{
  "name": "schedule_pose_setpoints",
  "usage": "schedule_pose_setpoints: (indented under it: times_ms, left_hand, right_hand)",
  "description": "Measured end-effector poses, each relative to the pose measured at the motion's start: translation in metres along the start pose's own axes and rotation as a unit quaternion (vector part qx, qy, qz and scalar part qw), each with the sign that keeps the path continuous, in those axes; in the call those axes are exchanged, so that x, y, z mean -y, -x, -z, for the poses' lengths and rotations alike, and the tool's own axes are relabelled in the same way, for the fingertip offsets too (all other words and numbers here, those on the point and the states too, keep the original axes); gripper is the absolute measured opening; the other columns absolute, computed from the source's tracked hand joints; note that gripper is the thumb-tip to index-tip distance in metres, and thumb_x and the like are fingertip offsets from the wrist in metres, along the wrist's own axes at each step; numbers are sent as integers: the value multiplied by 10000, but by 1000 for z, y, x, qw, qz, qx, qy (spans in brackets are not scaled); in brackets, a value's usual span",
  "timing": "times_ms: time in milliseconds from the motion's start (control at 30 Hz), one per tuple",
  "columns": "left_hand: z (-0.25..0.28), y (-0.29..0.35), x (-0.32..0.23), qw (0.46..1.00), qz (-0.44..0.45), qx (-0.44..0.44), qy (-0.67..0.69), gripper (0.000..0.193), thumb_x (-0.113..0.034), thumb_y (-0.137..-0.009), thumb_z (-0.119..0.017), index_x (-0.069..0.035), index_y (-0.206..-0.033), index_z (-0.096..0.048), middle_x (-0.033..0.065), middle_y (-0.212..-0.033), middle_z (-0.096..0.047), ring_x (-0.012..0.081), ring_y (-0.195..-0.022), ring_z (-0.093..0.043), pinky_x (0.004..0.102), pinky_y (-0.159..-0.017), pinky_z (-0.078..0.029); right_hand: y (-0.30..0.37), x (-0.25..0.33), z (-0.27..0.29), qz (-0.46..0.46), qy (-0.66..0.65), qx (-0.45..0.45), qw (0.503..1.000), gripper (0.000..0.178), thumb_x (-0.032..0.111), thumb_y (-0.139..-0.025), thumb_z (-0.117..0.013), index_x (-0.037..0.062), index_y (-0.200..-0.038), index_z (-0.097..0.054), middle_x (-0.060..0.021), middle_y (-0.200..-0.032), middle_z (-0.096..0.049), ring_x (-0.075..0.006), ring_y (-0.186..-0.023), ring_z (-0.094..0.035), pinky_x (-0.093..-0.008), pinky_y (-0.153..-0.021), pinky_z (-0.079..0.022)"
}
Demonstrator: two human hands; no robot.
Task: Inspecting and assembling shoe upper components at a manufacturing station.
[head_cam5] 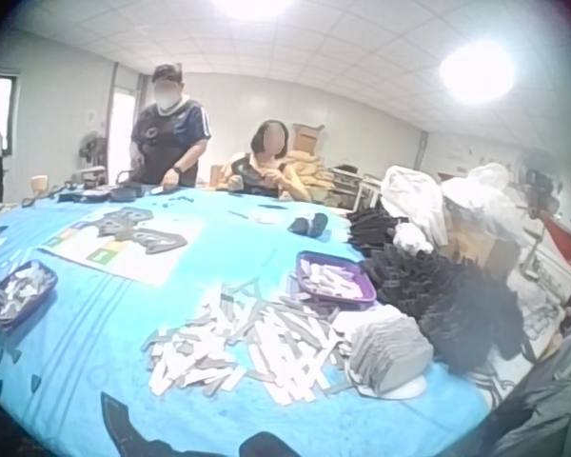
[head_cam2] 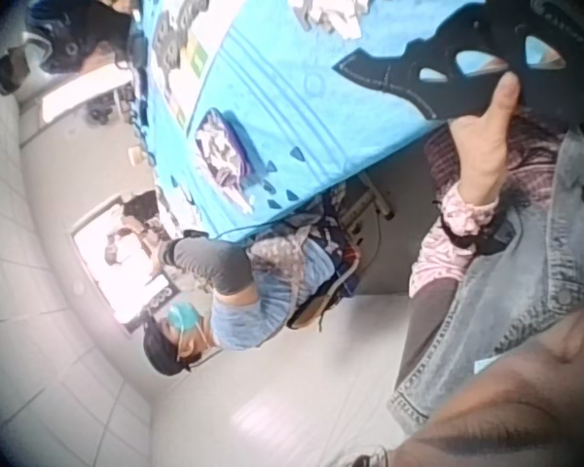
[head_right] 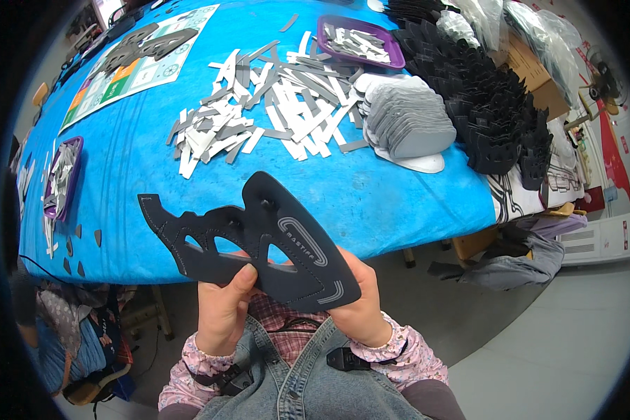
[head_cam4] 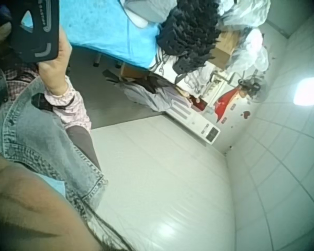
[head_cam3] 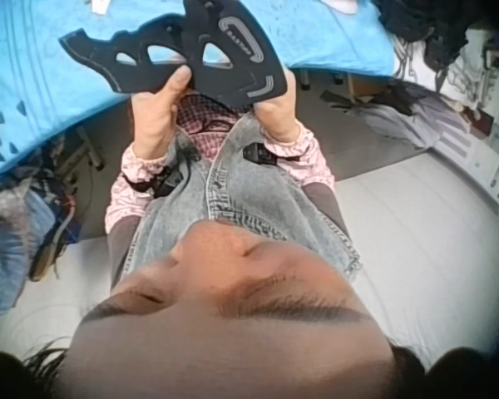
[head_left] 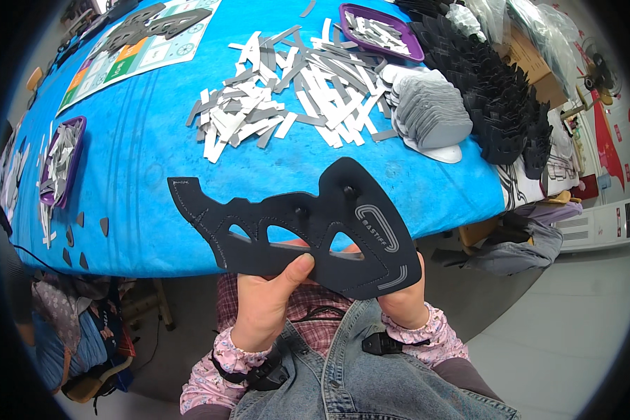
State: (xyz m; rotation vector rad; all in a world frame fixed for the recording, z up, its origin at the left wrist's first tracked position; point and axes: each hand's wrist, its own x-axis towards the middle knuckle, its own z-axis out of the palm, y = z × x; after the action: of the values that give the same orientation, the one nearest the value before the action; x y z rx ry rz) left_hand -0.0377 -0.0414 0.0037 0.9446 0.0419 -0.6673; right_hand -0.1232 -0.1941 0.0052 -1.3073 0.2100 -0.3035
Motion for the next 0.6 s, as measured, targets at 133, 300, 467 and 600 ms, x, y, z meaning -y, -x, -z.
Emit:
schedule_pose_setpoints:
  times_ms: [133,300,467,600]
  left_hand:
    - [3,-1,2,1000,6,-7,-9,247,-101,-802,-648,25,-992,-552,125,-908,-619,193,-813,-617,324,-704,-525]
    - [3,0,1,1000,6,0,-6,238,-108,-812,-635,12,-995,-543,136,-922,-619,205,-836,-616,328,-728,-518]
    - [2,-1,1,1000,-2,-7,2,212,-74,-805,-641,23,-981,-573,103,-889,-621,170,-786,-616,299,-683,-526]
    - [0,-1,-1,1000,1,-8,-7,213,-69,-807,-638,24,-986,-572,104,-892,-621,171,-790,-616,298,-689,-525]
  right_hand:
    - [-1,2,2,14,62,14,998,453,-54,-746,-605,-62,-1180,-478,-126,-1057,-601,-150,-956,-567,-273,-834,-446]
    - [-1,10,-2,58,116,20,991,413,-37,-753,-609,-62,-1151,-500,-117,-1032,-614,-146,-937,-575,-270,-820,-453]
    - [-3,13,-4,50,96,16,994,357,-20,-759,-611,-62,-1104,-532,-122,-1016,-621,-147,-919,-584,-269,-807,-458]
    - [-2,15,-4,62,112,19,992,307,-6,-765,-609,-64,-1061,-555,-127,-986,-634,-147,-879,-603,-261,-765,-474]
